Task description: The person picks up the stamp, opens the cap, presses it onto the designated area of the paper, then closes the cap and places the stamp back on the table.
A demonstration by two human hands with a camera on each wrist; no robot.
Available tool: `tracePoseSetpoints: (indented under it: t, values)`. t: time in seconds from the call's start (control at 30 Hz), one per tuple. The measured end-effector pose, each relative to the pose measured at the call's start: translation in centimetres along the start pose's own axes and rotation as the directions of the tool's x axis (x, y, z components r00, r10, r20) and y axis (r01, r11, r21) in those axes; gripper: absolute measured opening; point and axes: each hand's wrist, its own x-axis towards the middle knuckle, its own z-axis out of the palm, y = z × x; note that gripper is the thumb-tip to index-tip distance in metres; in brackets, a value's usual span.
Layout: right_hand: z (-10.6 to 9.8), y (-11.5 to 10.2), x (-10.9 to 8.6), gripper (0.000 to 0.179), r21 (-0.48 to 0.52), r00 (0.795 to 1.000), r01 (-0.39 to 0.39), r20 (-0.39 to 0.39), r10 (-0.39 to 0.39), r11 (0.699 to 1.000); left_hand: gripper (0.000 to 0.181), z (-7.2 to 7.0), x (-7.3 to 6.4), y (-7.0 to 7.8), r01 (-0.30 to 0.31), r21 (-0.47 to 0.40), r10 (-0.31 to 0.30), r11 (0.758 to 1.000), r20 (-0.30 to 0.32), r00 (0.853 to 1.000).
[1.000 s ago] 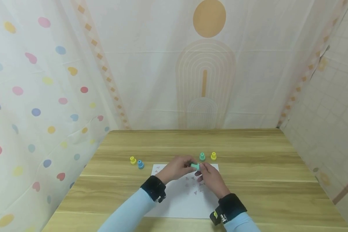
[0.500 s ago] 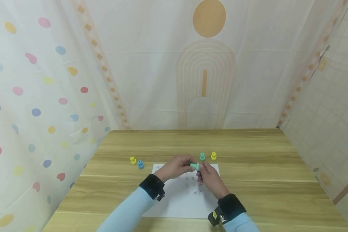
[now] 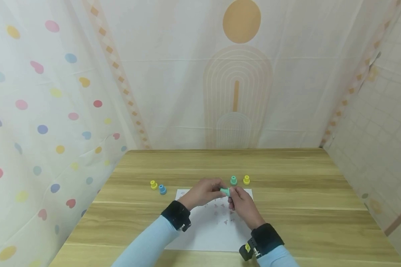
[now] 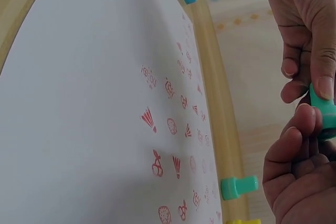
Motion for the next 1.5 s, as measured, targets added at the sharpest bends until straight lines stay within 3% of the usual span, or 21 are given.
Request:
tracePoseSetpoints:
  t: [0.23,0.6,0.87,1.0,1.17,1.3,1.5]
  values:
    - [0.2,0.0,0.0,0.030,0.008,1.000,0.006,0.006,-0.006,1.000,0.019,-0.2,-0.1,-0.1,-0.027,-0.028,0.028,0.999,0.018,0.999]
    - [0.6,-0.1,0.0,0.025,0.021,0.999,0.035,-0.038,-0.034,0.999,0.014,0.1,-0.2,0.2,0.004,-0.063,-0.005,0.998,-0.022,1.000]
    - [-0.1,0.0,0.1,0.025,0.036,0.999,0.047,0.013,-0.048,0.998,0.015,-0.5,-0.1,-0.8,0.005,-0.191,0.001,0.982,0.027,1.000]
    - [0.0,0.1,0.2,0.026,0.017,1.000,0.029,0.001,-0.029,0.999,0.014,-0.8,-0.2,-0.9,0.030,-0.157,-0.027,0.987,0.017,0.999]
    - [0.2,0.0,0.0,0.029,-0.129,0.998,0.033,-0.051,-0.040,0.991,0.014,-1.6,-0.3,-1.1,0.064,-0.072,-0.065,0.995,-0.015,0.998]
    - [0.3,0.0,-0.3,0.030,-0.283,0.995,0.040,-0.072,-0.062,0.958,0.016,-2.2,-0.4,-1.2,0.072,-0.014,-0.072,0.997,-0.041,0.997]
    - [0.4,0.2,-0.3,0.028,-0.425,0.993,0.051,-0.077,-0.092,0.904,0.017,-2.6,-0.7,-1.5,0.079,0.008,-0.078,0.997,-0.058,0.995]
